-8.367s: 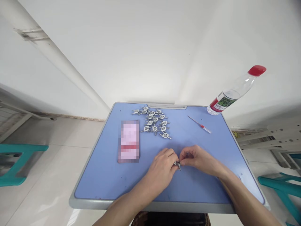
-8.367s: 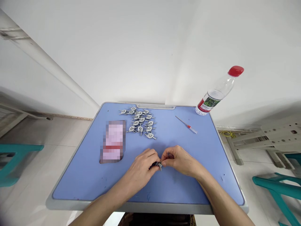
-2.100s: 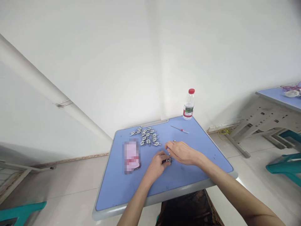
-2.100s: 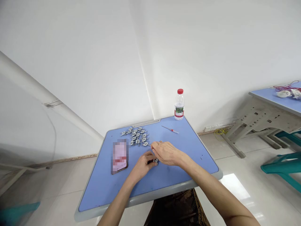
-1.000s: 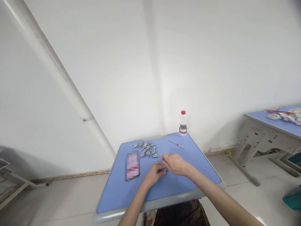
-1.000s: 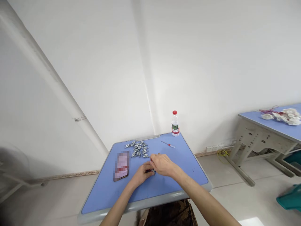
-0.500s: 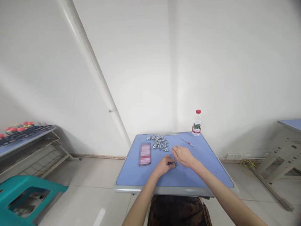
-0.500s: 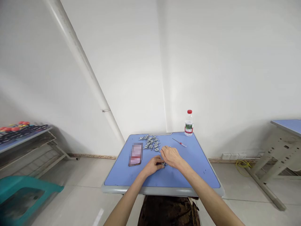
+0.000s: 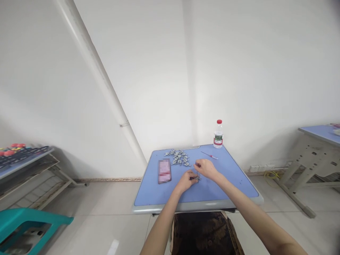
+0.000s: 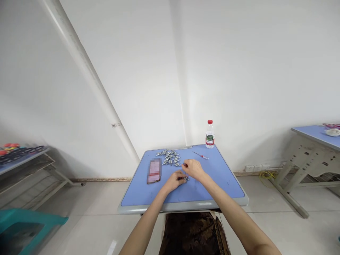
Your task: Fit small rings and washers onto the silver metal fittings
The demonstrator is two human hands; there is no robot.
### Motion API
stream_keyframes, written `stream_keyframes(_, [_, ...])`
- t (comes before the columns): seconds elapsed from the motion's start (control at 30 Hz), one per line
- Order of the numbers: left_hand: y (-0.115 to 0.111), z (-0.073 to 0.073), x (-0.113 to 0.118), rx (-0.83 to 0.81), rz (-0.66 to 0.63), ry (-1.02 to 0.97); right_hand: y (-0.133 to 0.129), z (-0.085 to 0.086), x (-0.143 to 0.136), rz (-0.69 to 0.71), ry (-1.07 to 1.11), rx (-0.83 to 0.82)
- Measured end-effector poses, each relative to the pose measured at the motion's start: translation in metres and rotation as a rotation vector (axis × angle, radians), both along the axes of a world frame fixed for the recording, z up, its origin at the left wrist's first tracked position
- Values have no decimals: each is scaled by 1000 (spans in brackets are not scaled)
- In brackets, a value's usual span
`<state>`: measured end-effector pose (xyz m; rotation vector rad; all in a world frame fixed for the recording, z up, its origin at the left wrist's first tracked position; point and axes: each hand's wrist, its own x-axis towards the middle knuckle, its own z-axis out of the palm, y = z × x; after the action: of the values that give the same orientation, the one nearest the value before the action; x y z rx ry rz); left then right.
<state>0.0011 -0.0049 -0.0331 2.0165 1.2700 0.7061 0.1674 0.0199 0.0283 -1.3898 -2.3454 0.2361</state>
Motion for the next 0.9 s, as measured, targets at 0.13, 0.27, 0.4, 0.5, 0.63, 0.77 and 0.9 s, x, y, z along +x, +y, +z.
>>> stream_keyframes(0.13, [1,-3,-1,18,-12,-3,-3,1,6,69,22,-4])
stream_keyframes(0.27, [4,-5,-2,22,-14,-14,-4,3,19,178,9,-28])
stream_keyframes(0.4, [5,-4,-1,18,-11,-16,-1,2,29,210,-2,-63])
stream_keyframes(0.5, [4,-2,-1,18,-4,-12,0,0,30,174,-3,-61])
stream_keyframes(0.63, [4,-1,0,22,6,-5,-3,-1,24,101,-21,-29])
stream_keyframes(0.77, [3,0,1,43,19,-5,-7,-1,15,11,-54,12])
stream_keyframes(0.9, [3,1,1,58,11,-8,-11,-3,11,-74,-83,31])
